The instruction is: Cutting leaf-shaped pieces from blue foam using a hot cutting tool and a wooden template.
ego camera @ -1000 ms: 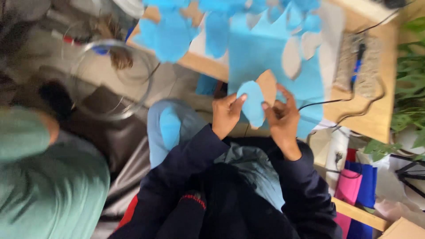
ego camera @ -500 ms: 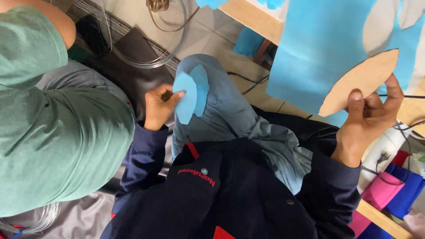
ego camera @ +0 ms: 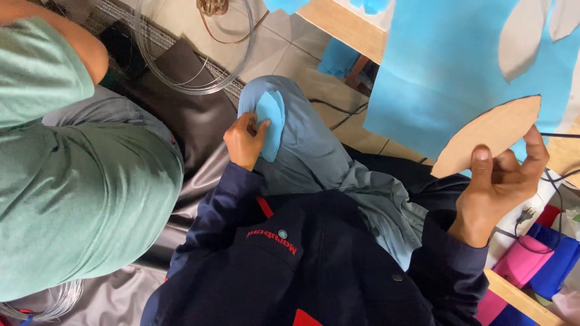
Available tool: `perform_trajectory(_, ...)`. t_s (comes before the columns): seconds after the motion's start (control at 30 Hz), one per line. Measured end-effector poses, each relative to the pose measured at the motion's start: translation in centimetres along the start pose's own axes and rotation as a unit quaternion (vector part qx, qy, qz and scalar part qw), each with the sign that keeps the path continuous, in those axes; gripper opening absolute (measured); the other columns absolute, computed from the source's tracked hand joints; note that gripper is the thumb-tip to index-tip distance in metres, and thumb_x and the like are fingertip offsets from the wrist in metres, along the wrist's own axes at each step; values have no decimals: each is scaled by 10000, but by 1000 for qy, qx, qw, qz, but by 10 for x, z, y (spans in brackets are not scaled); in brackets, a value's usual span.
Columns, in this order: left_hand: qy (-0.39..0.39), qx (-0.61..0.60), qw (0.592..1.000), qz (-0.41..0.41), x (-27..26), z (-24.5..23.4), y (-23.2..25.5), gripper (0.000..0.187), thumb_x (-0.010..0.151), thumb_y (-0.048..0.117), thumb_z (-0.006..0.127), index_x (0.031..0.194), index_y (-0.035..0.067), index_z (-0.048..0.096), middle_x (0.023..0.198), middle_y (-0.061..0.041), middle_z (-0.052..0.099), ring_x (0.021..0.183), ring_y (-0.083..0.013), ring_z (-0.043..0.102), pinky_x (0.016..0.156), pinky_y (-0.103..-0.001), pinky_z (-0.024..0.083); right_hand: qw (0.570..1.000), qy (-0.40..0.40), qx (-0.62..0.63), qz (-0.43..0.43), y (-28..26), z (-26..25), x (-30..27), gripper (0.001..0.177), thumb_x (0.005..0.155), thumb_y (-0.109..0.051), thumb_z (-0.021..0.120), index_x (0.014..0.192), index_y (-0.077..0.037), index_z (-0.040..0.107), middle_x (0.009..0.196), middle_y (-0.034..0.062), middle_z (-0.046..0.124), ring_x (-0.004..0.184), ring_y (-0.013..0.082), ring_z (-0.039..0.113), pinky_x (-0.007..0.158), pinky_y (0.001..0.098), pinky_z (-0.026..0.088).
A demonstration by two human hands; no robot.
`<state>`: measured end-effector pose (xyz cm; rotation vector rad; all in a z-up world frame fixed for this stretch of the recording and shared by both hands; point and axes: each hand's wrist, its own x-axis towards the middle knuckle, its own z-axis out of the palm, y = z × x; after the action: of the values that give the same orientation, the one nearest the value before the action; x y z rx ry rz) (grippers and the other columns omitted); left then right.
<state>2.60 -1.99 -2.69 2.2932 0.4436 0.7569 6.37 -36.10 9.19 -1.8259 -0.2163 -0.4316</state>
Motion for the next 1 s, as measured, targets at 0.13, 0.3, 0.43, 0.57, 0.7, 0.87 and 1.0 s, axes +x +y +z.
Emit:
perform_trajectory(0.13, -2, 13, 1000, -3, 1, -5, 4, 306, 650, 125, 770, 890, 39, 601, 595, -13, 517, 458, -126, 443, 446, -239, 378, 1000, 4, 2, -7, -3, 2, 0, 448, 974, 186, 470, 1346, 16, 289, 1020, 271, 557, 833, 251, 523, 819, 301, 411)
perform_trajectory(0.3, 43, 123, 987, 91, 13, -34, 39, 409, 746, 200, 738, 1036, 9, 522, 912, -102, 477, 566, -193, 467, 511, -307, 404, 996, 54, 44, 49, -1, -12, 0, 460, 917, 83, 508, 1318, 3, 298, 1004, 180, 550, 801, 167, 510, 758, 217, 394)
perform_trajectory(0.43, 9, -5, 986, 169, 33, -64, 123, 337, 754, 37, 662, 1047, -35, 514, 1006, -183, 512, 881, -331, 517, 790, -381, 419, 992, 116, 30, 37, 2, -35, -4, 486, 914, 101, 524, 1337, -37, 329, 930, 108, 546, 778, 125, 492, 747, 190, 377)
perform_trajectory(0.57, -112, -96, 945, 292, 35, -36, 193, 251, 765, 95, 641, 990, 4, 578, 1026, -125, 566, 953, -296, 532, 818, -383, 415, 984, 170, 43, 22, -2, -49, -2, 404, 895, 75, 544, 1233, -78, 383, 788, 1, 456, 688, 73, 405, 679, 162, 343)
perform_trajectory(0.7, -176, -75, 885, 425, 53, 50, 227, 340, 825, 203, 607, 1103, 36, 503, 1230, -120, 404, 1190, -314, 398, 949, -430, 363, 989, 136, 46, 37, -6, -50, 7, 267, 838, 106, 581, 995, -63, 447, 886, 18, 526, 617, 33, 418, 563, 129, 322)
perform_trajectory(0.87, -127, 64, 889, 435, 101, 202, 209, 460, 844, 282, 575, 1208, 22, 468, 1309, -168, 325, 1262, -358, 221, 1032, -511, 209, 989, 120, 81, 36, -15, -58, 20, 431, 849, 89, 555, 1189, -78, 349, 906, 39, 505, 728, 74, 451, 655, 160, 365)
perform_trajectory(1.0, -113, 91, 901, 408, 110, 248, 199, 500, 874, 361, 460, 1229, 9, 476, 1346, -190, 320, 1257, -413, 244, 1030, -546, 165, 988, 149, 43, -26, -11, -73, 30, 198, 853, 95, 561, 1032, 16, 526, 922, 46, 551, 792, 103, 503, 774, 205, 437)
